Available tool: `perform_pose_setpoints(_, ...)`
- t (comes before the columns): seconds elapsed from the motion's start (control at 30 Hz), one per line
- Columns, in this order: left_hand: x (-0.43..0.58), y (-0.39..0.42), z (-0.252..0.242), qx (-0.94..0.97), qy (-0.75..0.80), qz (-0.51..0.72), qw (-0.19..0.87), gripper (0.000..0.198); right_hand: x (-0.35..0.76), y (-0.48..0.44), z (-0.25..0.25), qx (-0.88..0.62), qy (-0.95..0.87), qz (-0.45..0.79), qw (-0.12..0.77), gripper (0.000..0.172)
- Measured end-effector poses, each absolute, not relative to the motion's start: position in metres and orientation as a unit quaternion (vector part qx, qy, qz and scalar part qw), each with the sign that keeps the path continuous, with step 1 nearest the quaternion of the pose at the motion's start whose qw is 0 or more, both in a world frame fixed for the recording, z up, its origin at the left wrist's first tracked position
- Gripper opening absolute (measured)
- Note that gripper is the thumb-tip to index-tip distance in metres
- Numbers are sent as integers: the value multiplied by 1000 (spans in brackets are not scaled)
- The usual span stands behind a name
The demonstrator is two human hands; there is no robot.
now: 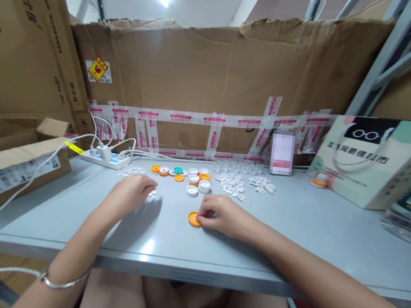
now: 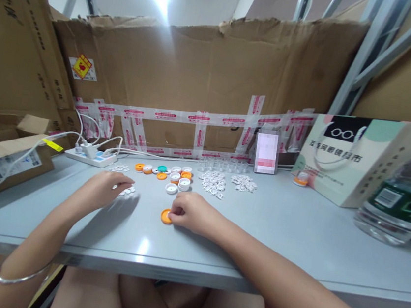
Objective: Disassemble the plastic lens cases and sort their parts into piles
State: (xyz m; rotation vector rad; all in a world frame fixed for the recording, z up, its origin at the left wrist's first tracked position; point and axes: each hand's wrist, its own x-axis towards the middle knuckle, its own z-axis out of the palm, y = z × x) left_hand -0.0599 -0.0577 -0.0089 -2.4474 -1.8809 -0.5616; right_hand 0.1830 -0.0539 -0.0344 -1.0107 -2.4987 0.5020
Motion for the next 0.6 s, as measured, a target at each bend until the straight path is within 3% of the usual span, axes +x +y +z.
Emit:
perform_pose_setpoints(0.23, 0, -88, -14, -883, -413, -186, -125, 21, 186, -52, -36, -327, -888, 236, 223, 9)
perform_pose_setpoints(0.6, 9, -77, -22, -872, -447, -153, -127, 17, 189, -50, -40, -305, -853, 358, 226, 25)
